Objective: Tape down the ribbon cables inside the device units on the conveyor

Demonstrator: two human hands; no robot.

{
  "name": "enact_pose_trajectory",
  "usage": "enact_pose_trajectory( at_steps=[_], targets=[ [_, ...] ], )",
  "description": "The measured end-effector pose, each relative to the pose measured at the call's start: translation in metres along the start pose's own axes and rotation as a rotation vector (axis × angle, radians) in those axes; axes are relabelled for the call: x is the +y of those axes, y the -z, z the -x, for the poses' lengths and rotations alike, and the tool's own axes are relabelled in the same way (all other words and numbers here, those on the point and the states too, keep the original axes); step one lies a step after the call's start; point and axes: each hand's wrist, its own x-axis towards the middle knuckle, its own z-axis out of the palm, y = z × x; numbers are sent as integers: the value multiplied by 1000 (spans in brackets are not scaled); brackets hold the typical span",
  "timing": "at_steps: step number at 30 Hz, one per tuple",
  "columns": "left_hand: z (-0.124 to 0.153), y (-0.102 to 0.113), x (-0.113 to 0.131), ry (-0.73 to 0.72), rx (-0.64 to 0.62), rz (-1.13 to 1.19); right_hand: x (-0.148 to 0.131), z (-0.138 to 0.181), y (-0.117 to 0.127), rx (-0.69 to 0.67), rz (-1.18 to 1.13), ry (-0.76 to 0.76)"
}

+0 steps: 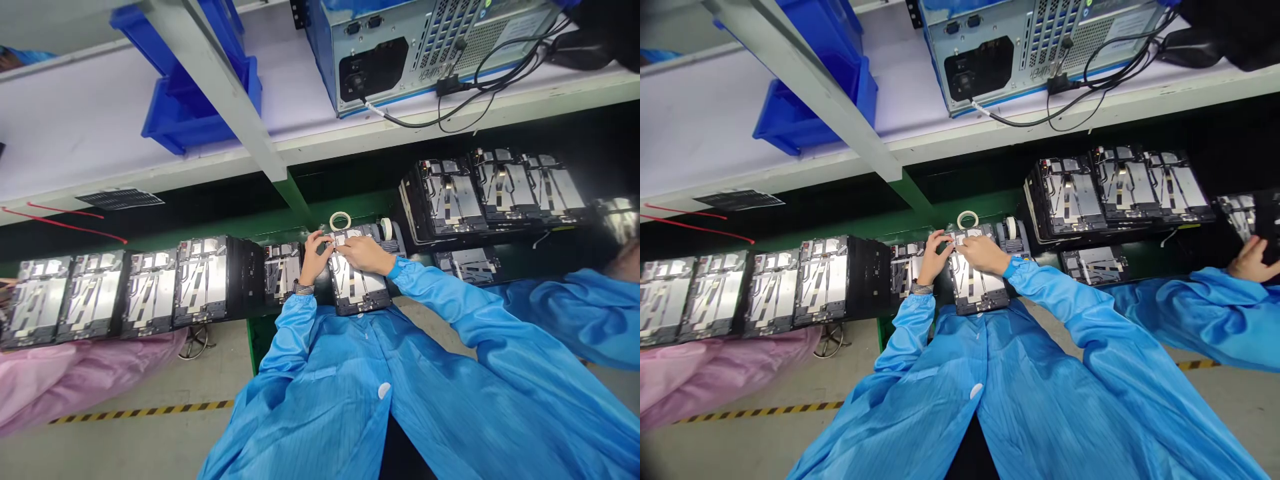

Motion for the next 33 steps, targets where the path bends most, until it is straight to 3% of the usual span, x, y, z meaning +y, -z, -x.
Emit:
enact_pose_trajectory(
  at_steps=[5, 9, 12, 21, 27, 33],
  targets=[
    [0, 2, -5, 7, -52, 57, 5, 0, -9, 173, -125, -105],
    [-1, 7, -6, -11, -96, 49, 6, -5, -14, 214, -152, -106],
    [-2, 8, -5, -21, -99, 34, 7, -14, -12, 178, -131, -46],
    [-3, 3, -1, 28, -57, 80, 7, -40, 13, -95, -2, 134],
    [-3, 2, -2, 46, -38, 116, 1, -46, 25, -158, 54, 206],
    [-4, -3, -7, 25, -15, 155, 14, -46, 17, -135, 15, 208]
  ],
)
